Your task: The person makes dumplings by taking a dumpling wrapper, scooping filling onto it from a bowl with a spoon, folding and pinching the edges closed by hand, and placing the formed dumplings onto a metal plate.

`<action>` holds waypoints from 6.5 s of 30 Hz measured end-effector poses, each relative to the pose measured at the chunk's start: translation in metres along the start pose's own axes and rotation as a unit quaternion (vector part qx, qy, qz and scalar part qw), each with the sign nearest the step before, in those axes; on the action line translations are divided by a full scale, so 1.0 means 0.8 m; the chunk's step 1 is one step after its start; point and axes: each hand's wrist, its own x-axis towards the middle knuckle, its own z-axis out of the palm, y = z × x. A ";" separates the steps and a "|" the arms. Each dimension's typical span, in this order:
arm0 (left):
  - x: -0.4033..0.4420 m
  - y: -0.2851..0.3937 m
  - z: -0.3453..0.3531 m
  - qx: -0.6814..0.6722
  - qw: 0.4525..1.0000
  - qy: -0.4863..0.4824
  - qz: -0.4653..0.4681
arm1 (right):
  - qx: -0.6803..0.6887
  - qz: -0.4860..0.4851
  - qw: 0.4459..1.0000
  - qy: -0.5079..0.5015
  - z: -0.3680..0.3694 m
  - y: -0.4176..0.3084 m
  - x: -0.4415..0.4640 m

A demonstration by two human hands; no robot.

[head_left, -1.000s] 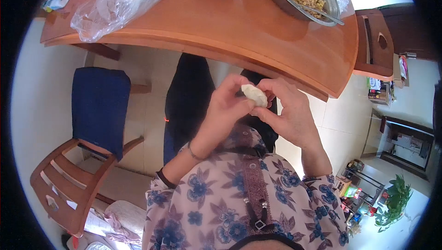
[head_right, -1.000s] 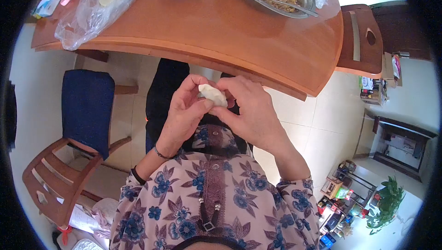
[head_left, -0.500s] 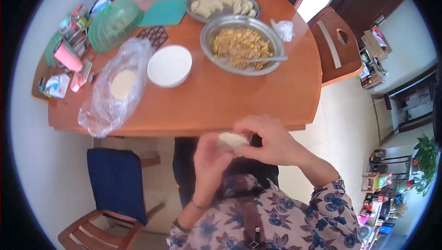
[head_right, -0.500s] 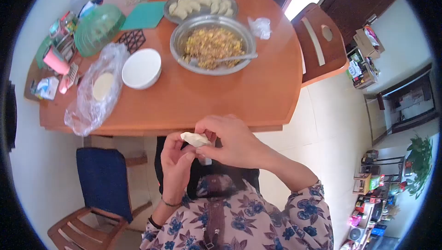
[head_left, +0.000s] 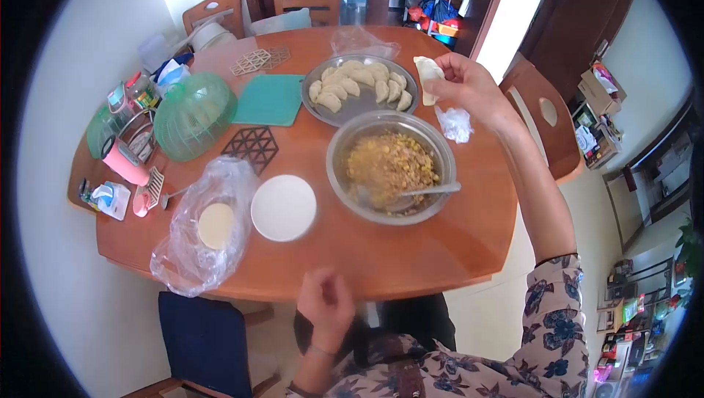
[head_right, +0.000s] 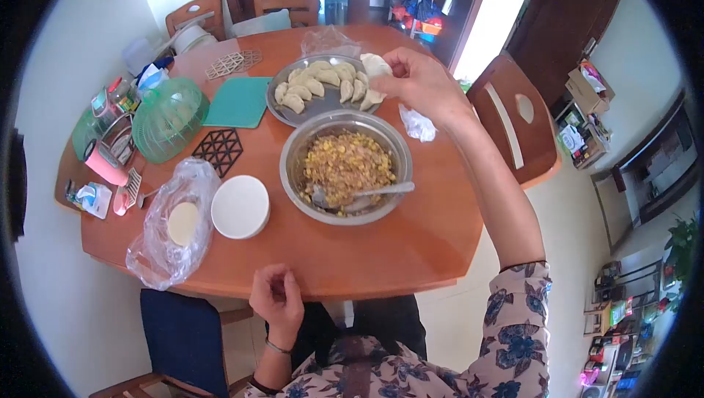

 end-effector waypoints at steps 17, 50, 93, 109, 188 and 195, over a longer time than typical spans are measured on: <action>-0.020 -0.031 0.010 0.156 0.980 0.028 0.117 | -0.300 0.054 0.951 -0.052 0.122 0.105 0.201; -0.010 -0.024 0.001 0.150 0.977 0.010 0.153 | -0.509 -0.060 0.853 -0.101 0.164 0.090 0.213; -0.013 -0.026 0.005 0.154 0.979 0.016 0.133 | -0.476 -0.110 0.872 -0.011 0.142 0.047 0.207; -0.010 0.002 -0.031 -0.066 0.992 0.075 0.081 | -0.112 -0.339 0.896 -0.266 0.262 -0.200 0.001; 0.117 -0.049 -0.180 -0.689 0.665 0.077 -0.276 | -0.146 -0.341 0.889 -0.271 0.347 -0.272 -0.014; 0.140 -0.056 -0.167 -0.734 0.620 0.065 -0.269 | -0.117 -0.402 0.848 -0.325 0.351 -0.245 -0.074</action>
